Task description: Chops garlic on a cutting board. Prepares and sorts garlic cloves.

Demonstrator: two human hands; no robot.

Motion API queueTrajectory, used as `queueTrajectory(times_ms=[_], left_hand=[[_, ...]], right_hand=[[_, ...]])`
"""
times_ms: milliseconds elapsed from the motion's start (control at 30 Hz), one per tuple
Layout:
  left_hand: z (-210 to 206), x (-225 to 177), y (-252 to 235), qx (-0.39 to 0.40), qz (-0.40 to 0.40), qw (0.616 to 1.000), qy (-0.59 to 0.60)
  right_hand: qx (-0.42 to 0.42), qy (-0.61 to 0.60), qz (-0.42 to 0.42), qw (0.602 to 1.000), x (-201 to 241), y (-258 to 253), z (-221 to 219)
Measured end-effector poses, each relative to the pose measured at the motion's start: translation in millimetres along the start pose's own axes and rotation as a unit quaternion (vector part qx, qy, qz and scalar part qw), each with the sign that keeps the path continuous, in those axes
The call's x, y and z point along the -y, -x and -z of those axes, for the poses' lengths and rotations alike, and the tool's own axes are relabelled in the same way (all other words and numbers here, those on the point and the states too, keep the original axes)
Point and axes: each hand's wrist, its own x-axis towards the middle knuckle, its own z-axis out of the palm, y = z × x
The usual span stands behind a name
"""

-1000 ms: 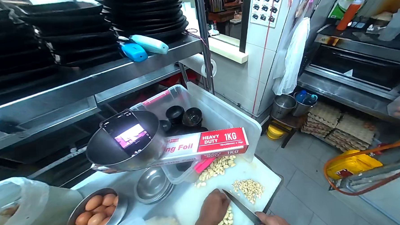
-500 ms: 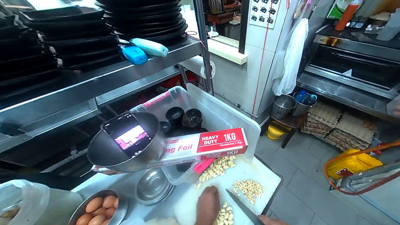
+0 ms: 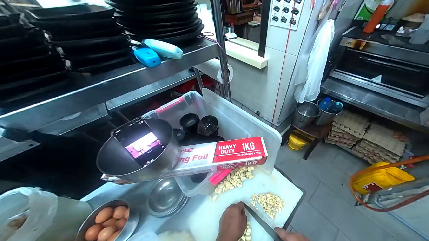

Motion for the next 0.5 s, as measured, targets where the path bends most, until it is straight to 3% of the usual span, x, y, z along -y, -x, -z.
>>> queueTrajectory(times_ms=[200,367,500], left_hand=[[17.1,43.4,3.0,-0.17,0.161,0.972,0.022],[14.1,53.2,-0.7,-0.171,0.173,0.97,0.017],[5.9,49.3,-3.6,-0.171,0.163,0.966,0.11]], right_hand=[[-0.015,0.007,0.004,1.0,0.0,3.8,-4.2],[-0.011,0.009,0.008,1.0,-2.2,1.6,-4.0],[-0.012,0.003,0.006,1.0,-2.1,2.8,-5.7]])
